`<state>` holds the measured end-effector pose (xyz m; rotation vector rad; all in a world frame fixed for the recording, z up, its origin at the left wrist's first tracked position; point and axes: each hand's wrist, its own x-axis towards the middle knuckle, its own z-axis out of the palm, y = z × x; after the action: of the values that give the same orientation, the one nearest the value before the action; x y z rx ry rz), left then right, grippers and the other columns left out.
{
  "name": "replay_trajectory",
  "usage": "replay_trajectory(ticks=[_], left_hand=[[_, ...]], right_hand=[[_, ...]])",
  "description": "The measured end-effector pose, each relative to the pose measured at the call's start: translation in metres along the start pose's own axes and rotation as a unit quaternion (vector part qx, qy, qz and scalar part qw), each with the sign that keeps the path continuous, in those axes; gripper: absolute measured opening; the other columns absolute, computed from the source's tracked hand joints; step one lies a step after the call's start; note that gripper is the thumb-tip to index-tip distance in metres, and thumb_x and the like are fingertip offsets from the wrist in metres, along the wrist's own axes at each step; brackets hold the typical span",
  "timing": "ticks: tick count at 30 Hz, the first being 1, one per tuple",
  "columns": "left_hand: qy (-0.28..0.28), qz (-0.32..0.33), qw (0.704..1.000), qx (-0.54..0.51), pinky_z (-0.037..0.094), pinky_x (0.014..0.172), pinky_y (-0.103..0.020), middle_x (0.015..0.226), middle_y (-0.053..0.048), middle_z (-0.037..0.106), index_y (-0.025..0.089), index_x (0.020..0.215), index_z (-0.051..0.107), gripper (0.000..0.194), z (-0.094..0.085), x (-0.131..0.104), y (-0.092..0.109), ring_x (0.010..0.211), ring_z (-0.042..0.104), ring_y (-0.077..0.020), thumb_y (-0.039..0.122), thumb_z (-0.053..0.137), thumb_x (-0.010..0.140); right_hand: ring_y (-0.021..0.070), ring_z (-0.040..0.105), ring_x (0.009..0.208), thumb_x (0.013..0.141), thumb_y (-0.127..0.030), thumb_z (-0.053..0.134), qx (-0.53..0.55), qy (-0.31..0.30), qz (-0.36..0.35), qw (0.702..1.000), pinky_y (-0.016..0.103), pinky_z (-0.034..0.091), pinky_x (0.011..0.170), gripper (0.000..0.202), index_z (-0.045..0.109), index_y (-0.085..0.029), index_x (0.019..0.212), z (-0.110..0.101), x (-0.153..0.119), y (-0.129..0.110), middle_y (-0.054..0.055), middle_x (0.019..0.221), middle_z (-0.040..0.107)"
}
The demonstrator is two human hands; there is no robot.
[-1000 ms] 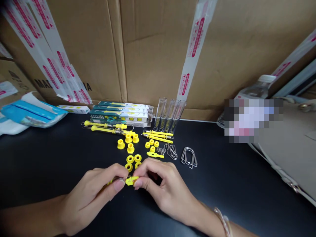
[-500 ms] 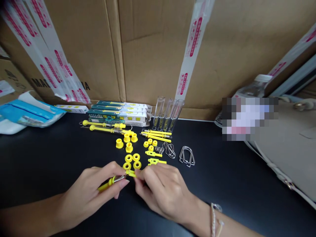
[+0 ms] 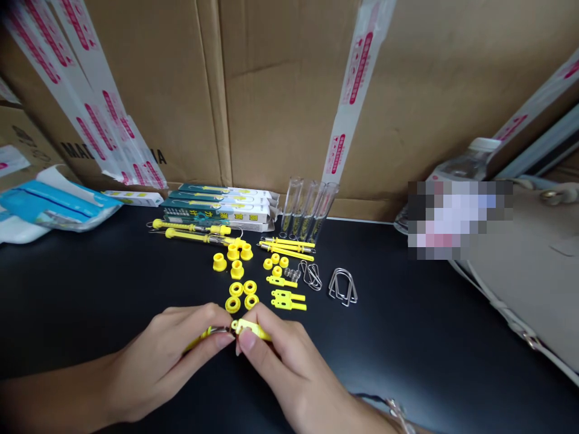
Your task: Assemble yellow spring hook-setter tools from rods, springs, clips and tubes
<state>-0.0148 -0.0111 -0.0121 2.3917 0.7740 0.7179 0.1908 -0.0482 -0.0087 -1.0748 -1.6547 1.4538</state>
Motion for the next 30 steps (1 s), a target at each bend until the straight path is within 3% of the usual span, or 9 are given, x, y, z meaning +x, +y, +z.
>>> replay_trajectory(ticks=[4, 10, 12, 14, 18, 30], left_hand=[[-0.010, 0.013, 1.000, -0.004, 0.043, 0.061, -0.020, 0.076, 0.005, 0.061, 0.023, 0.092, 0.050, 0.016, -0.001, -0.001, 0.000, 0.065, 0.061, -0.0104, 0.024, 0.039, 0.104], [-0.003, -0.012, 1.000, 0.001, 0.042, 0.059, -0.019, 0.074, 0.006, 0.062, 0.024, 0.092, 0.052, 0.014, 0.000, -0.001, 0.001, 0.062, 0.061, -0.0097, 0.023, 0.044, 0.103], [0.000, -0.016, 1.000, 0.005, 0.042, 0.058, -0.019, 0.074, 0.006, 0.063, 0.023, 0.091, 0.053, 0.015, 0.000, 0.000, 0.001, 0.061, 0.062, -0.0098, 0.024, 0.044, 0.103], [-0.003, -0.003, 1.000, 0.011, 0.042, 0.058, -0.019, 0.074, 0.005, 0.062, 0.022, 0.090, 0.054, 0.019, 0.000, 0.001, 0.000, 0.062, 0.061, -0.0099, 0.024, 0.042, 0.104], [-0.015, 0.051, 0.998, 0.046, 0.042, 0.060, -0.019, 0.075, 0.003, 0.061, 0.020, 0.089, 0.057, 0.027, -0.001, 0.001, 0.000, 0.064, 0.061, -0.0094, 0.027, 0.037, 0.106], [-0.001, 0.088, 0.990, 0.111, 0.036, 0.051, -0.021, 0.072, 0.003, 0.059, 0.019, 0.080, 0.063, 0.033, 0.001, 0.005, 0.004, 0.056, 0.055, -0.0060, 0.025, 0.042, 0.104]], right_hand=[[0.0105, 0.026, 0.054, 0.099, -0.058, 0.046, 0.108, -0.035, 0.044, 0.993, 0.024, 0.023, 0.047, 0.040, 0.050, -0.021, 0.084, 0.000, -0.002, 0.002, -0.006, 0.064, 0.031], [0.0137, 0.043, 0.070, 0.100, -0.046, 0.051, 0.001, 0.036, -0.050, 0.998, 0.026, 0.035, 0.065, 0.031, 0.060, -0.021, 0.085, -0.001, 0.004, -0.003, -0.001, 0.077, 0.051], [0.0134, 0.040, 0.068, 0.099, -0.047, 0.052, 0.022, 0.031, -0.027, 0.999, 0.026, 0.032, 0.062, 0.032, 0.061, -0.020, 0.085, -0.003, 0.005, -0.002, -0.001, 0.075, 0.050], [0.0119, 0.031, 0.061, 0.098, -0.048, 0.053, 0.104, 0.000, 0.029, 0.994, 0.025, 0.025, 0.055, 0.034, 0.058, -0.019, 0.082, -0.004, 0.004, 0.000, -0.004, 0.066, 0.039], [0.0106, 0.019, 0.056, 0.095, -0.044, 0.057, 0.286, -0.059, 0.088, 0.952, 0.025, 0.015, 0.050, 0.032, 0.050, -0.019, 0.077, -0.005, 0.003, 0.006, -0.007, 0.062, 0.026], [0.0064, 0.018, 0.049, 0.084, -0.023, 0.060, 0.491, -0.127, 0.113, 0.855, 0.021, 0.015, 0.047, 0.028, 0.041, -0.018, 0.065, -0.002, 0.010, 0.005, -0.007, 0.058, 0.027]])
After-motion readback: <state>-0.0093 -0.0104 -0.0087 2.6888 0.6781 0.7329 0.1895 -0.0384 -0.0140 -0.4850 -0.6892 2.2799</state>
